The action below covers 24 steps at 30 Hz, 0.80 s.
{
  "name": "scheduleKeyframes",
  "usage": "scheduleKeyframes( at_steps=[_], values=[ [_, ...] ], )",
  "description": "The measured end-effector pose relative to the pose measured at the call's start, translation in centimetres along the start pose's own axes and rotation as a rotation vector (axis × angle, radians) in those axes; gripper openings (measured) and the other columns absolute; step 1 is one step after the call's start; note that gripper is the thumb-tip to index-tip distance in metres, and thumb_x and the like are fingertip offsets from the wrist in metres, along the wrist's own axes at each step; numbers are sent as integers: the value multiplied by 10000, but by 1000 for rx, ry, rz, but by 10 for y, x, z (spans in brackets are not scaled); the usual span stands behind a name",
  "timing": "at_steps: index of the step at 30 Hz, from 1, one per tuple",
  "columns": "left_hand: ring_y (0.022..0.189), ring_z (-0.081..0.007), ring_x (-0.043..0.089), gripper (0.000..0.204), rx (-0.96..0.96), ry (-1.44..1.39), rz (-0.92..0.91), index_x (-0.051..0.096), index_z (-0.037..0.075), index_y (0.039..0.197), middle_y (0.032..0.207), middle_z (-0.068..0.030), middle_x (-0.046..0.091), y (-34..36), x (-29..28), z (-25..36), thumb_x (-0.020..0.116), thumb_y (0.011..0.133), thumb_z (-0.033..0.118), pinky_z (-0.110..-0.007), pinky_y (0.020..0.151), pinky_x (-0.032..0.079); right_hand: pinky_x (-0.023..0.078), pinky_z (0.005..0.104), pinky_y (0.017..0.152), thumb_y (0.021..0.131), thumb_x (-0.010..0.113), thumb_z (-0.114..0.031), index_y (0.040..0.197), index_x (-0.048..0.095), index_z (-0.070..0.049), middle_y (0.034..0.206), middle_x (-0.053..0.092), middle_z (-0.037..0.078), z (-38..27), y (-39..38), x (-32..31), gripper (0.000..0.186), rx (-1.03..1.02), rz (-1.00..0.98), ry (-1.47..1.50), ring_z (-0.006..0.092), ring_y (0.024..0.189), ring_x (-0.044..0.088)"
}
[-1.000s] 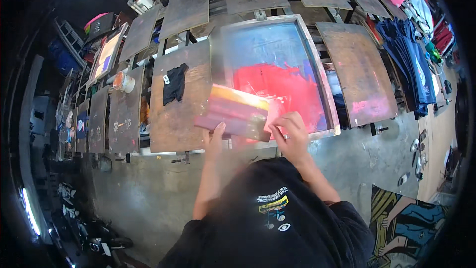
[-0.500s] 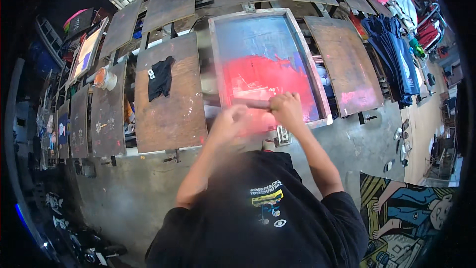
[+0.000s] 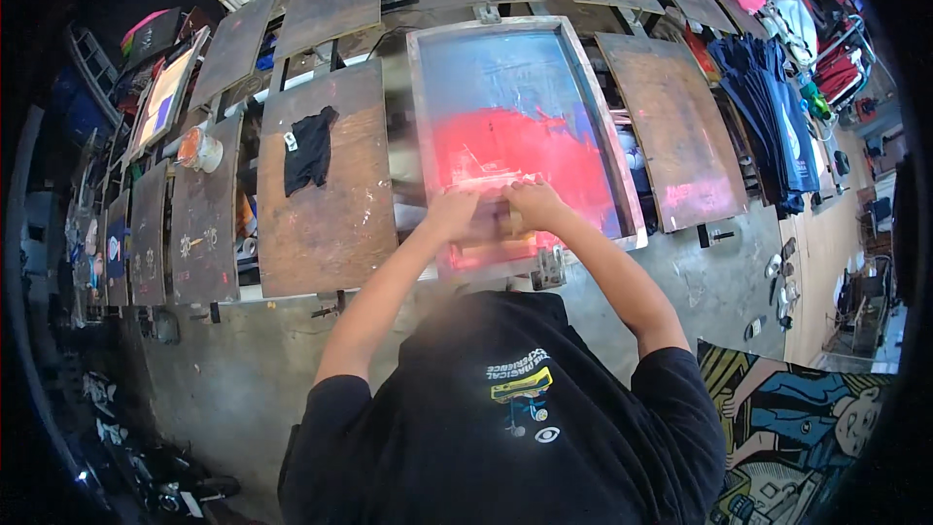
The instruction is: Printing a design onto a tote bag using a screen printing setup.
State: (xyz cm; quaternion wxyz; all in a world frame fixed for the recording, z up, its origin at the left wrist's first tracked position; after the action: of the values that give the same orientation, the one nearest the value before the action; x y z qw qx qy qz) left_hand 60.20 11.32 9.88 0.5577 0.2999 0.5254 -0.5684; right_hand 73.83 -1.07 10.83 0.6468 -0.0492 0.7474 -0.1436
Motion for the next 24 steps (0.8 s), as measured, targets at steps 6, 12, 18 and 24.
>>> scheduleKeyframes(
  at_steps=[6, 12, 18, 24],
  values=[
    [1230, -267, 483, 762, -65, 70, 43, 518, 64, 1225, 1221, -91, 603, 6, 3, -2, 819, 655, 469, -502, 976, 369, 417, 517, 977, 599, 859, -374, 1215, 489, -107, 1186, 589, 92, 11, 10, 12, 766, -19, -47, 58, 293, 1152, 576],
    [1118, -265, 511, 652, -83, 12, 252, 522, 87, 1120, 1128, -78, 612, 23, -20, -19, 846, 634, 376, -482, 956, 358, 450, 462, 863, 694, 760, -494, 1160, 531, -110, 1118, 623, 89, 22, 32, -11, 645, -13, 247, -12, 257, 1058, 603],
    [1109, -254, 519, 650, -82, 0, 263, 527, 99, 1131, 1100, -58, 621, 21, -20, -21, 846, 635, 372, -473, 948, 359, 423, 425, 896, 609, 853, -408, 1240, 481, -117, 1168, 581, 63, 21, 33, -12, 789, 45, 146, 2, 240, 1139, 549],
    [1093, -243, 524, 599, -147, 116, 396, 539, 105, 1098, 1077, -67, 623, 24, -54, -6, 847, 640, 339, -464, 932, 363, 431, 416, 836, 725, 740, -285, 1056, 551, -100, 1023, 612, 60, 16, 25, -40, 423, 51, 395, -88, 238, 1017, 590]
  ],
)
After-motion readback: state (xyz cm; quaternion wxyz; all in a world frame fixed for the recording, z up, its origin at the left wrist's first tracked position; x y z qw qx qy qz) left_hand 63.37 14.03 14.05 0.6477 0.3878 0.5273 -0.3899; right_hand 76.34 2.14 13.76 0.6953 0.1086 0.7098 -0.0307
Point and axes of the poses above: each hand's wrist, its own y-axis towards the middle knuckle, its own x-axis out of the palm, z = x × y, the point moved 3 cm from there along y, towards the middle knuckle
